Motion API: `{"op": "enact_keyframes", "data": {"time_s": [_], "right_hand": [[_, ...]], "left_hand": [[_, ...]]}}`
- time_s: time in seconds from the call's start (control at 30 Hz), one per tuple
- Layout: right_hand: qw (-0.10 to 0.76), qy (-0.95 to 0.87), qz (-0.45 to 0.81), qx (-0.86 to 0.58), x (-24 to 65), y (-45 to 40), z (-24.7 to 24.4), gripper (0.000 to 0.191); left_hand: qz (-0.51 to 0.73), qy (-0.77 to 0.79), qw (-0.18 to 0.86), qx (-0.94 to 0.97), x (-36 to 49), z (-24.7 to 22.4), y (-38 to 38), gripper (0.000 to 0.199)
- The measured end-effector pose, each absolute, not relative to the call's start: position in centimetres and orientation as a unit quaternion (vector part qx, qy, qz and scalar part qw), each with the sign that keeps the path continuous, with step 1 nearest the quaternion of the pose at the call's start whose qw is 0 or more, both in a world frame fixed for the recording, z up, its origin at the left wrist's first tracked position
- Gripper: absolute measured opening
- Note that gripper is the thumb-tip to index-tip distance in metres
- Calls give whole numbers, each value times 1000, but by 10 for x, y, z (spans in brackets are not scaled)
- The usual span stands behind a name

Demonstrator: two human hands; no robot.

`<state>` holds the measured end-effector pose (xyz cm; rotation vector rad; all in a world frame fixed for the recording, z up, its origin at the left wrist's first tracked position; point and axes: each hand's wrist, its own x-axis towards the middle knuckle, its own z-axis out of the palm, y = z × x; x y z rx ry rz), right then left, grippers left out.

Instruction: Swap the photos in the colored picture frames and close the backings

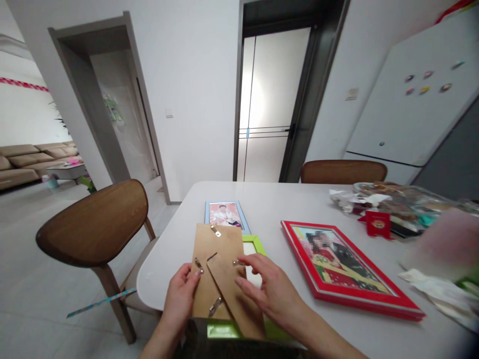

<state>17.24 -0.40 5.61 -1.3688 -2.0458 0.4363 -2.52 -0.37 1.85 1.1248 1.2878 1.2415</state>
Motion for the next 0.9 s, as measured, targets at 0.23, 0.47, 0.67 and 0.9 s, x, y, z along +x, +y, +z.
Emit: {"op": "enact_keyframes", "data": {"time_s": [0.23, 0.47, 0.67, 0.9], "right_hand": [[206, -724, 100, -651, 214, 20, 14, 45], [203, -717, 119, -656, 213, 27, 11, 50], [311, -612, 273, -675, 219, 24, 21, 63], [472, -394, 607, -503, 212, 3, 52, 75]], "left_hand": [[481, 607, 458, 436, -101, 15, -9, 27], [425, 682, 331, 495, -117, 2, 3, 34], [400, 711, 181, 550, -112, 10, 5, 42], [418, 488, 215, 736, 20, 35, -28, 58]]}}
